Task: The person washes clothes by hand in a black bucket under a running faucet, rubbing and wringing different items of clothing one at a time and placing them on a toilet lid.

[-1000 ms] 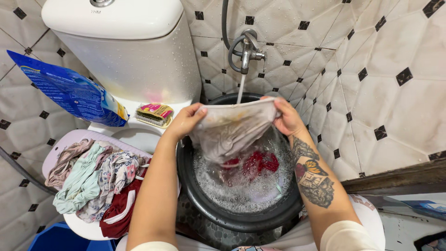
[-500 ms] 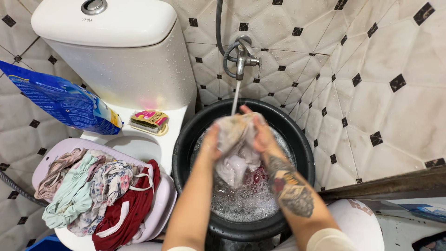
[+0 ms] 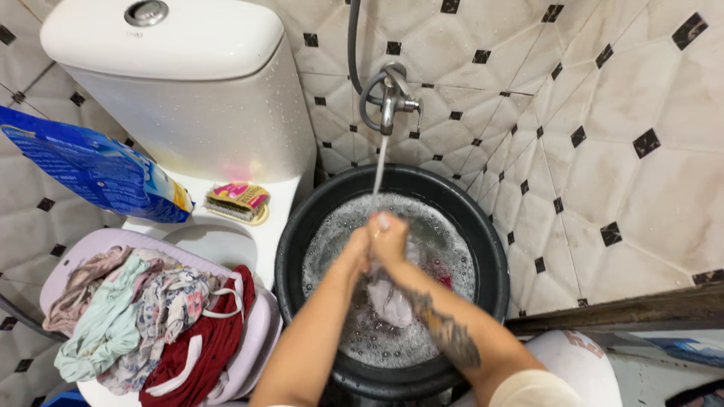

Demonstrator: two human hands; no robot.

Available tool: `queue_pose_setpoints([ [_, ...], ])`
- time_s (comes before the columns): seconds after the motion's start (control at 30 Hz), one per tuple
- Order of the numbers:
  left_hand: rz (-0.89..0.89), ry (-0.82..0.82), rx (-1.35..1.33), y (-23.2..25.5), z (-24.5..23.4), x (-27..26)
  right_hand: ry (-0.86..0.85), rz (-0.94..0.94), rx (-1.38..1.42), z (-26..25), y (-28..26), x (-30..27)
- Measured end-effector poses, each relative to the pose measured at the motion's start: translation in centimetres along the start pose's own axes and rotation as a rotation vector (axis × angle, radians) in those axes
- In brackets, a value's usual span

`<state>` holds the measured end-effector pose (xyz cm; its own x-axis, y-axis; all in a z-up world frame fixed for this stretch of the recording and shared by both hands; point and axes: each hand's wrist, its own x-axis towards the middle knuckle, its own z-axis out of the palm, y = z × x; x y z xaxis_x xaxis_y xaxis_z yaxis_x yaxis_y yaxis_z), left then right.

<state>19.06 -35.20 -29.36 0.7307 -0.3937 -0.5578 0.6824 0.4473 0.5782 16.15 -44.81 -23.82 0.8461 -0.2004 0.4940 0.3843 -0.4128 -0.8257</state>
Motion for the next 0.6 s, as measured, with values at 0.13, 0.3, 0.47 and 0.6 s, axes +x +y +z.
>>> queue_pose_setpoints([
  [0.13, 0.215, 0.484, 0.404, 3.8, -2.2, -4.4, -0.156, 0.308, -0.636, -5.4, 3.4, 4.6],
  [0.3, 0.376, 0.636, 1.721, 0.5, 3.0, -6.3, -0.899, 0.051, -0.922, -4.4, 5.0, 1.0],
  [0.47, 0.123, 0.665, 1.61, 2.6, 8.1, -12.6, -0.715, 0.356, -0.899, -4.4, 7.8, 0.0],
  [0.6, -0.033, 0.671, 1.383, 5.6, 10.0, -15.4, -0.802, 0.364, -0.843, -5.0, 7.7, 0.4],
])
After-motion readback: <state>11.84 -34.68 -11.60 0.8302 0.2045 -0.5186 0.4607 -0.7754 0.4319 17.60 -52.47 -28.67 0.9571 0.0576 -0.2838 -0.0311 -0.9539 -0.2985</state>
